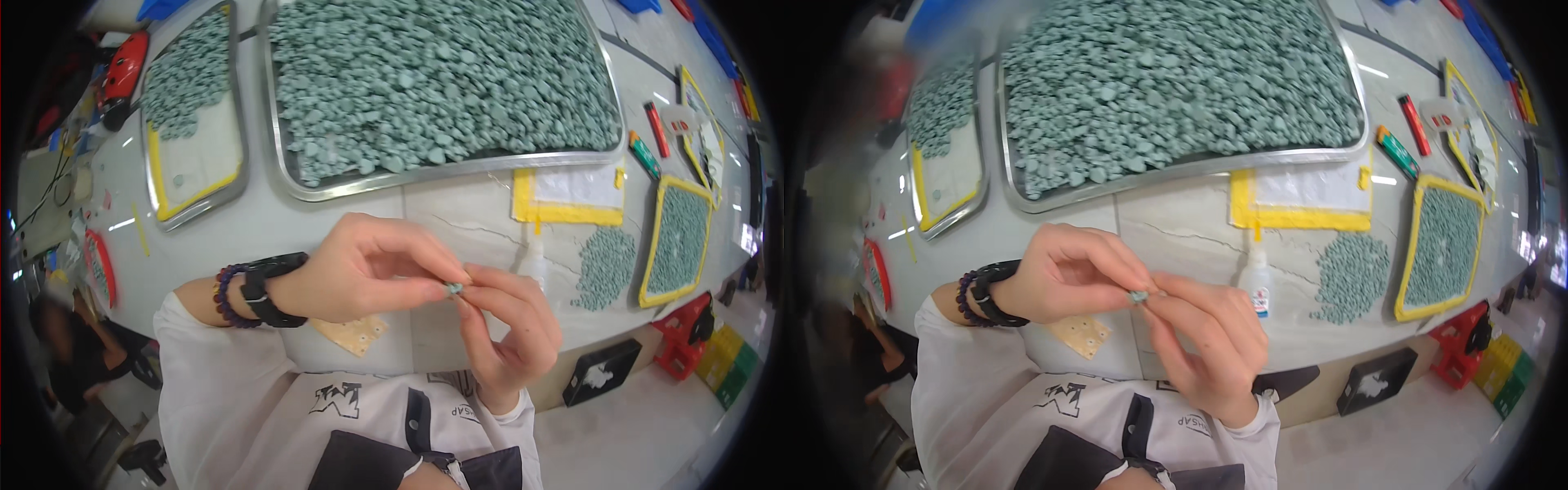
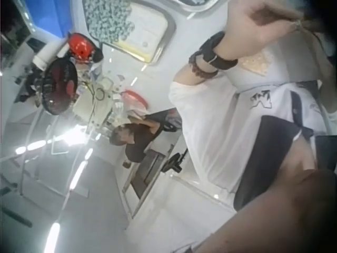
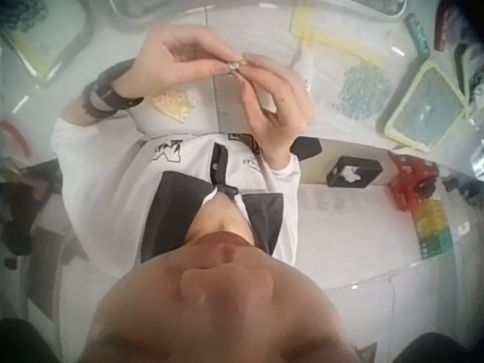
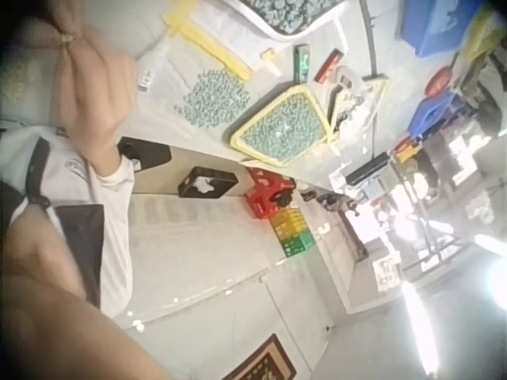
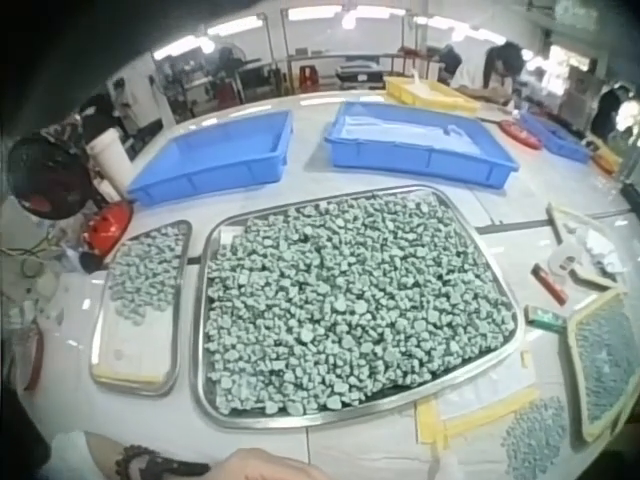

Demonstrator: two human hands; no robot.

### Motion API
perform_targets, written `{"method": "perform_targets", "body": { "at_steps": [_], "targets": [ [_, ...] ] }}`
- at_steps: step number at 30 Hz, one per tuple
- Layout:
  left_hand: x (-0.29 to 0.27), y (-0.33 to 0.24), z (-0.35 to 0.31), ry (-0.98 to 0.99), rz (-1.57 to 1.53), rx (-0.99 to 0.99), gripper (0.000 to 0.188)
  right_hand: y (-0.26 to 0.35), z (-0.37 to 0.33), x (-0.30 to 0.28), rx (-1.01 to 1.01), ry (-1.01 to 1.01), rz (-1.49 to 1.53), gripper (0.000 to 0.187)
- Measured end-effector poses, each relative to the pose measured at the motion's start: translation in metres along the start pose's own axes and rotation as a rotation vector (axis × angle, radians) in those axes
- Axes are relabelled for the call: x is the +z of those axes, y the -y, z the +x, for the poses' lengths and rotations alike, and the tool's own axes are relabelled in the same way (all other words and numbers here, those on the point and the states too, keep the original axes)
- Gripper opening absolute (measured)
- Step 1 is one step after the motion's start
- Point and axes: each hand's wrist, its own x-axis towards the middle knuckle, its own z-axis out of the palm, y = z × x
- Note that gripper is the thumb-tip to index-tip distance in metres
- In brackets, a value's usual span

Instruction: Assembling small components by applying glue and inserting tiny green pieces at an assembly workstation.

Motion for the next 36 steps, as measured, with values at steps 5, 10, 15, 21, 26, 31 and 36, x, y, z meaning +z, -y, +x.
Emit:
{"method": "perform_targets", "body": {
  "at_steps": [5, 10, 15, 21, 26, 31, 36],
  "targets": [
    [0.006, 0.001, -0.006, -0.022, -0.016, 0.098, 0.023, 0.014, -0.008, 0.006, 0.031, -0.043, -0.032, 0.022],
    [0.002, -0.007, -0.007, -0.004, 0.239, 0.209, 0.022, 0.011, -0.012, 0.014, 0.009, -0.099, -0.021, 0.021],
    [-0.038, -0.044, -0.029, -0.322, 1.104, 0.507, 0.023, 0.001, -0.021, -0.024, -0.078, 0.01, -0.125, 0.025],
    [-0.1, -0.07, -0.044, -0.758, 1.661, 0.31, 0.027, -0.013, -0.032, -0.068, 0.153, -0.063, -0.449, 0.047],
    [-0.06, -0.055, -0.016, -0.374, 1.651, 0.284, 0.025, -0.019, -0.018, -0.06, 0.113, 0.377, -0.761, 0.06],
    [-0.066, -0.058, -0.012, -0.372, 1.619, 0.242, 0.022, -0.033, -0.021, -0.06, 0.061, 0.343, -0.483, 0.064],
    [-0.024, -0.067, -0.016, 0.04, 0.598, 0.213, 0.014, -0.012, -0.032, -0.06, 0.136, 0.088, -0.082, 0.066]
  ]
}}
